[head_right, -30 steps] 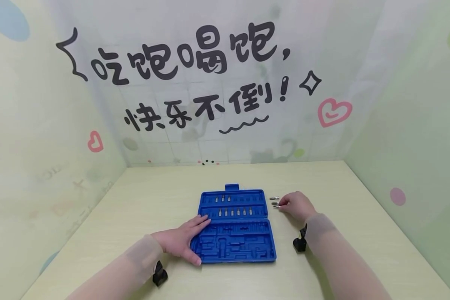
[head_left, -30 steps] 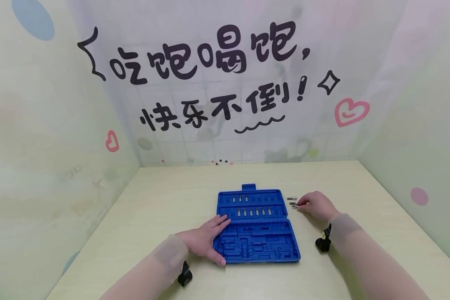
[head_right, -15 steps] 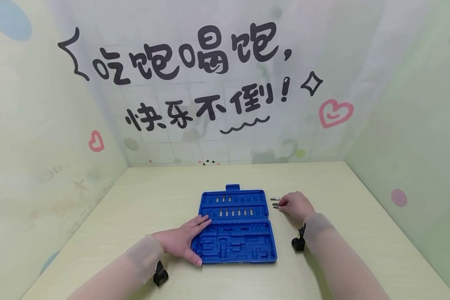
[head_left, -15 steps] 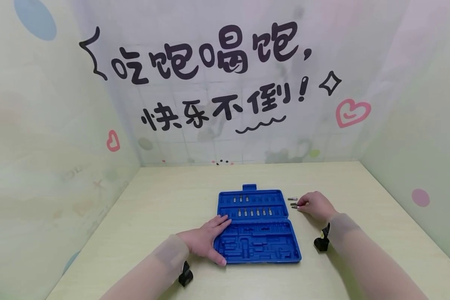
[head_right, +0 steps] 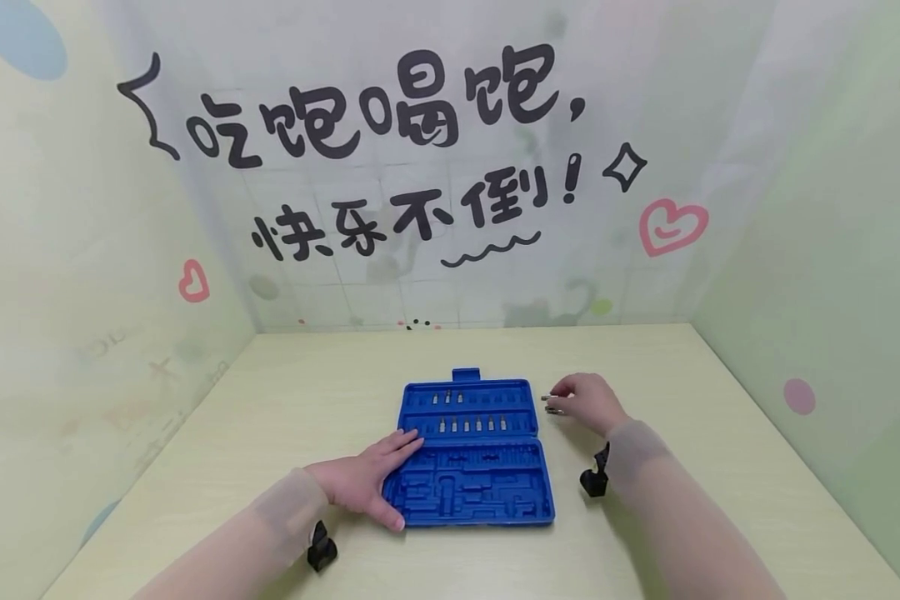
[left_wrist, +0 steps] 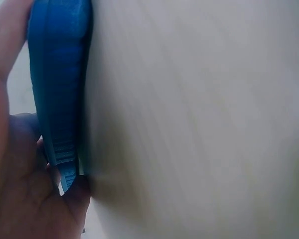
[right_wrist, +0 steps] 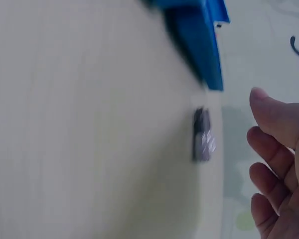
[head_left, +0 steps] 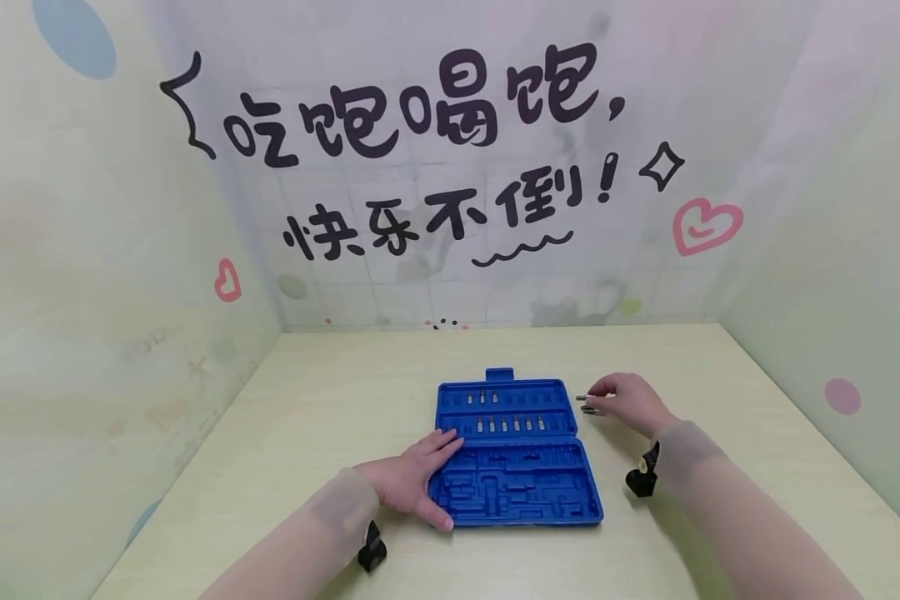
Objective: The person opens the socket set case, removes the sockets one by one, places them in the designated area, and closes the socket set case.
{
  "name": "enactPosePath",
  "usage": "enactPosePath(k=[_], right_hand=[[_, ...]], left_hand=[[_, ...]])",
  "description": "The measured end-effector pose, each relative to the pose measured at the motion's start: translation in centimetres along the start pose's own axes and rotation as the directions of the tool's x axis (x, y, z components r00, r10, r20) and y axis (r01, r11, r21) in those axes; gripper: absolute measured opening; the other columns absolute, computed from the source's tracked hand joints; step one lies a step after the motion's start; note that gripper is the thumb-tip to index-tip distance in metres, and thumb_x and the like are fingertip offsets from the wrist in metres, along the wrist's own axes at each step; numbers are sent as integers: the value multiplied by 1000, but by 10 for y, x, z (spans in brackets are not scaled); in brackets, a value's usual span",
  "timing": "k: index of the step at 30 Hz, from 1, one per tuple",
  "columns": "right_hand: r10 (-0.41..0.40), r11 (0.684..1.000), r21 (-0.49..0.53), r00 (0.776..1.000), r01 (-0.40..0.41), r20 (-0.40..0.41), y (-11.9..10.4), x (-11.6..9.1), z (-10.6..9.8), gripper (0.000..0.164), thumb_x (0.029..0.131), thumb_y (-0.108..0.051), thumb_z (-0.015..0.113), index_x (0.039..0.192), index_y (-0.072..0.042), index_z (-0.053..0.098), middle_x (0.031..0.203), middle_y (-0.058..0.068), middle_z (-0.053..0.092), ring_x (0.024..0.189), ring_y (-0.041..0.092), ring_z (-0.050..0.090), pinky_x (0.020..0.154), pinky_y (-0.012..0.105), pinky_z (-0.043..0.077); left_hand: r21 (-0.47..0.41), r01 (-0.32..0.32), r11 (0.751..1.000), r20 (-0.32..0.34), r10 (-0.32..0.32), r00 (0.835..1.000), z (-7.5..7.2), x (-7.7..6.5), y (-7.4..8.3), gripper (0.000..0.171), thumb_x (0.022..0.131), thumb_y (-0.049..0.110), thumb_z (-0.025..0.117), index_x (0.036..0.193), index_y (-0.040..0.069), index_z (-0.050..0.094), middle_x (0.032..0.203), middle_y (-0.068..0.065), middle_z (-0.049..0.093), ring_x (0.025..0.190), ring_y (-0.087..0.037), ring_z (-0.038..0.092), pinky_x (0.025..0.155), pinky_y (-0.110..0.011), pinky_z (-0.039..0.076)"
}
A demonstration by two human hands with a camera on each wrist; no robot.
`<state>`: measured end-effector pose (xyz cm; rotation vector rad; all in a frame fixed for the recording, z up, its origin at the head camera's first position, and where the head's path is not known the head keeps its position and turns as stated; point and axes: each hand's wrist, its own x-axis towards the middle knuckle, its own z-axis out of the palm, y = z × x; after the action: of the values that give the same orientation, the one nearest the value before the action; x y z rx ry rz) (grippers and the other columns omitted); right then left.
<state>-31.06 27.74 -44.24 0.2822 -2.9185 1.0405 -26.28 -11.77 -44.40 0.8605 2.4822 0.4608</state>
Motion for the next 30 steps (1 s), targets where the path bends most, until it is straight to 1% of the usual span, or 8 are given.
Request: enactPosePath(k=[5, 9, 12, 15, 19, 22, 25, 30], right_hand=[[96, 979, 181, 995, -97, 12, -35, 6, 9, 31, 94, -25, 64, 113, -1, 66, 107, 12, 67, 93, 27, 61, 78, 41, 51], [146, 959, 247, 989, -141, 0, -66, 16, 26, 35, 95, -25, 63, 118, 1, 62, 116, 16, 63, 103, 31, 58, 88, 46, 49], [180, 958, 232, 983, -170, -22, -87, 24, 42, 35, 94, -26, 64, 118, -1, 63, 116, 15, 63, 105, 31, 58, 92, 47, 46], [218, 954, 215, 976, -208, -21, -104, 30, 59, 34, 94, -28, 64, 118, -5, 65, 117, 12, 64, 106, 30, 59, 92, 48, 46], [280, 941, 204, 960, -271, -20, -120, 35, 80, 32, 93, -31, 64, 117, -10, 67, 118, 10, 64, 112, 34, 54, 101, 55, 33], [335, 931, 166, 942, -325, -31, -126, 38, 93, 32, 93, -34, 64, 115, -12, 68, 118, 10, 63, 118, 38, 46, 105, 60, 20], [375, 923, 106, 927, -370, -33, -127, 42, 104, 34, 91, -38, 65, 113, -13, 70, 119, 11, 62, 121, 40, 40, 105, 59, 18], [394, 919, 20, 919, -394, -28, -126, 47, 112, 36, 90, -40, 67, 113, -13, 71, 122, 13, 60, 122, 41, 38, 107, 59, 19]], left_hand=[[-6, -4, 1000, -3, 4, 1000, 0, -1, 0, 115, 69, 62, 77, 156, 23, 13, 162, 2, 2, 147, -24, -1, 112, -54, 20], [-3, -5, 1000, -4, 5, 1000, 1, -1, -1, 115, 69, 62, 77, 156, 24, 12, 162, 2, 2, 147, -23, -1, 112, -54, 20], [-2, -3, 1000, -5, 3, 1000, 2, -1, -2, 115, 69, 62, 77, 156, 24, 12, 162, 3, 3, 147, -23, -1, 112, -54, 21], [3, -2, 1000, -4, 2, 1000, 2, 0, -2, 115, 69, 63, 76, 156, 24, 13, 162, 3, 3, 147, -23, -1, 112, -54, 21], [12, -5, 1000, -2, 5, 1000, 2, 0, -3, 114, 69, 64, 75, 156, 24, 12, 162, 3, 3, 147, -23, -1, 112, -54, 21], [17, -9, 1000, -2, 9, 1000, 2, 0, -3, 114, 70, 63, 75, 156, 24, 12, 162, 3, 2, 147, -23, -1, 112, -53, 21], [16, -10, 1000, -1, 10, 1000, 2, -1, -3, 114, 70, 62, 76, 156, 24, 12, 162, 3, 3, 147, -22, -1, 112, -53, 21], [13, -13, 1000, -2, 13, 1000, 0, -3, -1, 113, 71, 60, 77, 156, 22, 12, 162, 1, 3, 147, -23, -1, 112, -53, 20]])
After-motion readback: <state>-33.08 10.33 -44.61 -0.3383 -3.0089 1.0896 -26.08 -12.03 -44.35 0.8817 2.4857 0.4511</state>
